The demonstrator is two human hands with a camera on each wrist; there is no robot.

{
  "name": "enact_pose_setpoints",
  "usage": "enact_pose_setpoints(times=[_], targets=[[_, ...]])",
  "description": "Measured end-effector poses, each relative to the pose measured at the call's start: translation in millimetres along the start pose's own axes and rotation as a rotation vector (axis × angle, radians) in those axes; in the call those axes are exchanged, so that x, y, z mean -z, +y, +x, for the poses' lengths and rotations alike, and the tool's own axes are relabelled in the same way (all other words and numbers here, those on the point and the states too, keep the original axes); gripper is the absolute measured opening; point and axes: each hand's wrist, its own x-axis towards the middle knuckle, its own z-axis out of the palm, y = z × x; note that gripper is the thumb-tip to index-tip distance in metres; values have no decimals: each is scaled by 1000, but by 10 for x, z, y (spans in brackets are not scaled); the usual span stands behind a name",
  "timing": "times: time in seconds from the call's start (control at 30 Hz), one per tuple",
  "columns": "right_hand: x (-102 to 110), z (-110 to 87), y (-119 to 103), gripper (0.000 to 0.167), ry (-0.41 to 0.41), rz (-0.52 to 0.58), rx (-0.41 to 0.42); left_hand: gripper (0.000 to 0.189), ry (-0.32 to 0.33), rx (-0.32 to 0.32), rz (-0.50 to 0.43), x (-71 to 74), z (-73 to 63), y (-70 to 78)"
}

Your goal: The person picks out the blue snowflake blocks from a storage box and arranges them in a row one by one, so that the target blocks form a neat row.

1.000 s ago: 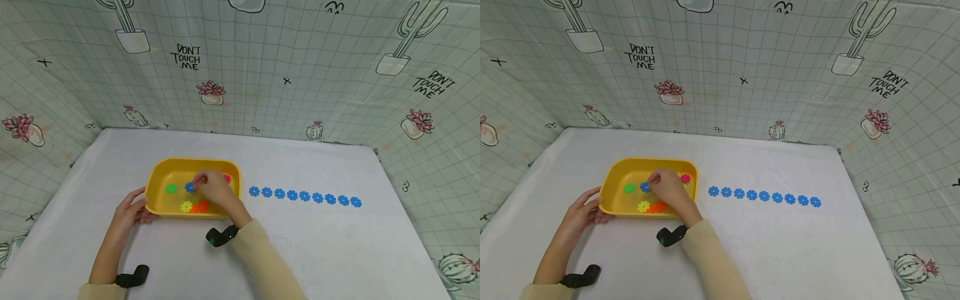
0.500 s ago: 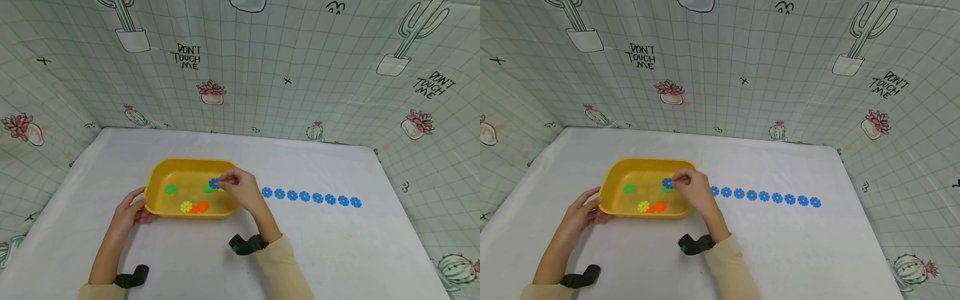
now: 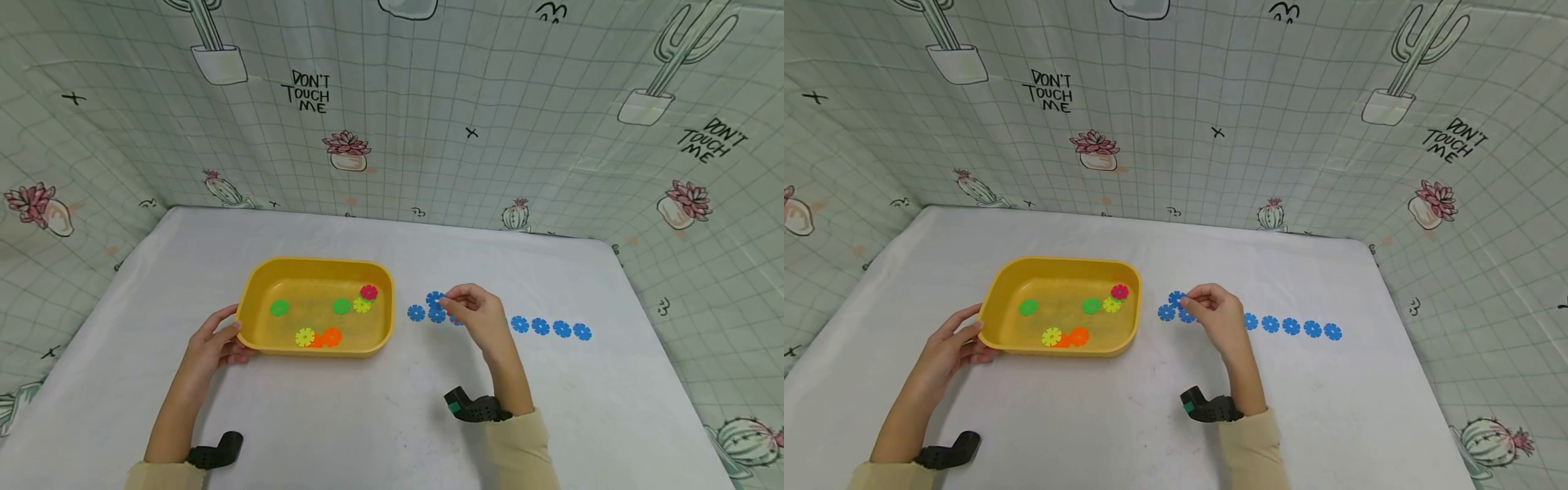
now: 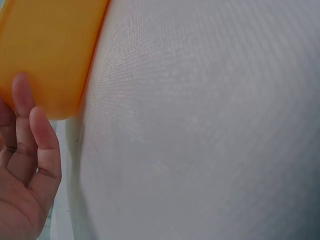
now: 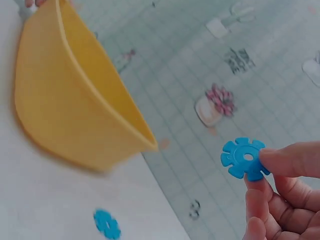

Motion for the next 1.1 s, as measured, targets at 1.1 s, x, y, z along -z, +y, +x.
enact_pose_setpoints(times=[1.1], targets=[[1655,59,1668,45,412,138,-313,51,7,7,10,-4,6,-10]])
